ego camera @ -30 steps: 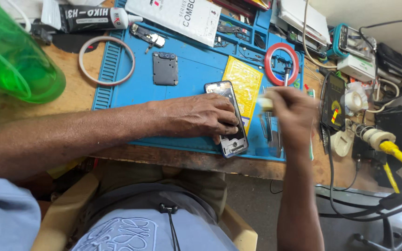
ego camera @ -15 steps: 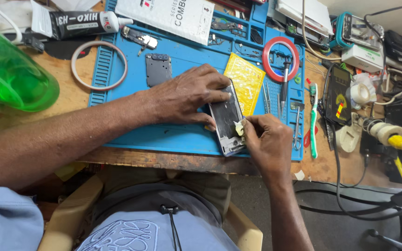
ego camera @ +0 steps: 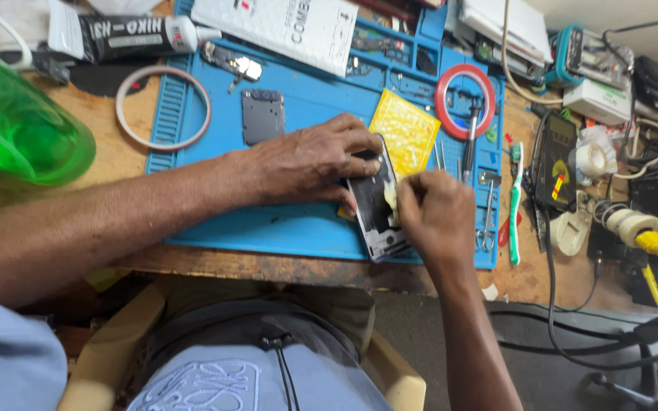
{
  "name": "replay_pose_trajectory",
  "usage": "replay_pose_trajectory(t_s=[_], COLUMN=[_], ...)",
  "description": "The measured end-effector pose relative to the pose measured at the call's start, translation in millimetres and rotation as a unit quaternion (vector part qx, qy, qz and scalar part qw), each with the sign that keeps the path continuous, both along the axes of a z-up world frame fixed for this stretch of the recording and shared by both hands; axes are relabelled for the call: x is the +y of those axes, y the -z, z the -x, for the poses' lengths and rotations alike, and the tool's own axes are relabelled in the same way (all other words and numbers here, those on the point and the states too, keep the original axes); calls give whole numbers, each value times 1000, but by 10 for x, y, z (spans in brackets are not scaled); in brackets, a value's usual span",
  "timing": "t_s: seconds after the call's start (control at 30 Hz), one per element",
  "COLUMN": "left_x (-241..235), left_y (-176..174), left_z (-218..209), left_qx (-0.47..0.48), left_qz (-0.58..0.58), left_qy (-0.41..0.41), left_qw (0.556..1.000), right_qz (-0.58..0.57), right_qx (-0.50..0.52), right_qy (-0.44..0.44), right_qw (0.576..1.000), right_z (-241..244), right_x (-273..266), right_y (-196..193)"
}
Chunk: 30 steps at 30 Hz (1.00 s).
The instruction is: The person cleans the inside of a disassembled mobile phone with a cloth and then uses tweezers to remove small debris from the phone's interior. The phone remains open on the workbench throughout the clip.
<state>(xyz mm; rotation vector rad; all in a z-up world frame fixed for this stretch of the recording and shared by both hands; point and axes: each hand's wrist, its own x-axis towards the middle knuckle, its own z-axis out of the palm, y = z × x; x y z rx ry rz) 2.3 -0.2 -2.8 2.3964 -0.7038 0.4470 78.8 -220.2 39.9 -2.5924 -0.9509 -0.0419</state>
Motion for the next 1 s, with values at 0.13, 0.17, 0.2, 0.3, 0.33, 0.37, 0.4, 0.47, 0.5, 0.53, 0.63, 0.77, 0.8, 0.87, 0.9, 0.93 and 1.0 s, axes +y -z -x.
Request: replay_pose_trajectory(t_s=[0.13, 0.17, 0.2, 0.3, 0.33, 0.37, 0.4, 0.47, 0.5, 0.53, 0.63, 0.77, 0.8, 0.87, 0.9, 0.93, 1.0], left_x=[7, 23, 30, 16, -4, -28, 18, 42, 37, 43, -5, 78, 65, 56, 46, 22, 32], left_y=[-43, -58, -54, 1, 17, 26, 1, -6, 15, 36, 96, 18, 31, 67, 83, 92, 55], left_z=[-5, -14, -5, 12, 20, 33, -11, -42, -38, -36, 30, -45, -33, -18, -4, 22, 8], left_qx=[-18, -18, -17, -7, -17, -28, -45, -43, -39, -40, -38, -56, -54, -45, -40, -46, -64], left_qz=[13, 14, 19, 8, 15, 22, 20, 25, 32, 33, 42, 38, 45, 45, 44, 50, 51], left_qy=[14, 16, 13, 16, 21, 27, 34, 26, 20, 21, 26, 35, 30, 34, 34, 35, 45], left_qw=[1000, 1000, 1000, 1000, 1000, 999, 998, 998, 999, 998, 998, 997, 997, 997, 998, 997, 996], right_qz=[-28, -27, -20, -17, -24, -30, -46, -36, -25, -17, -8, -21, -4, -5, -5, -14, -42], right_qx=[-12, -17, -20, -34, -40, -46, -60, -61, -58, -46, -30, -52, -40, -30, -25, -35, -61], right_qy=[-23, -23, -28, -34, -37, -40, -40, -43, -46, -36, -26, -28, -23, -16, -14, -28, -51], right_qw=[999, 999, 999, 999, 998, 998, 996, 997, 997, 998, 999, 998, 999, 999, 1000, 999, 996], right_z=[-14, -7, -7, 9, 20, 29, -4, -26, -17, -28, 12, -39, -36, -29, -28, -6, -14], right_x=[45, 58, 72, 97, 83, 62, 102, 124, 120, 135, 115, 197, 189, 178, 167, 141, 150], right_y=[-3, -17, -29, 3, 16, 18, 16, 4, 6, 1, 5, -20, -20, -2, 3, 11, -3])
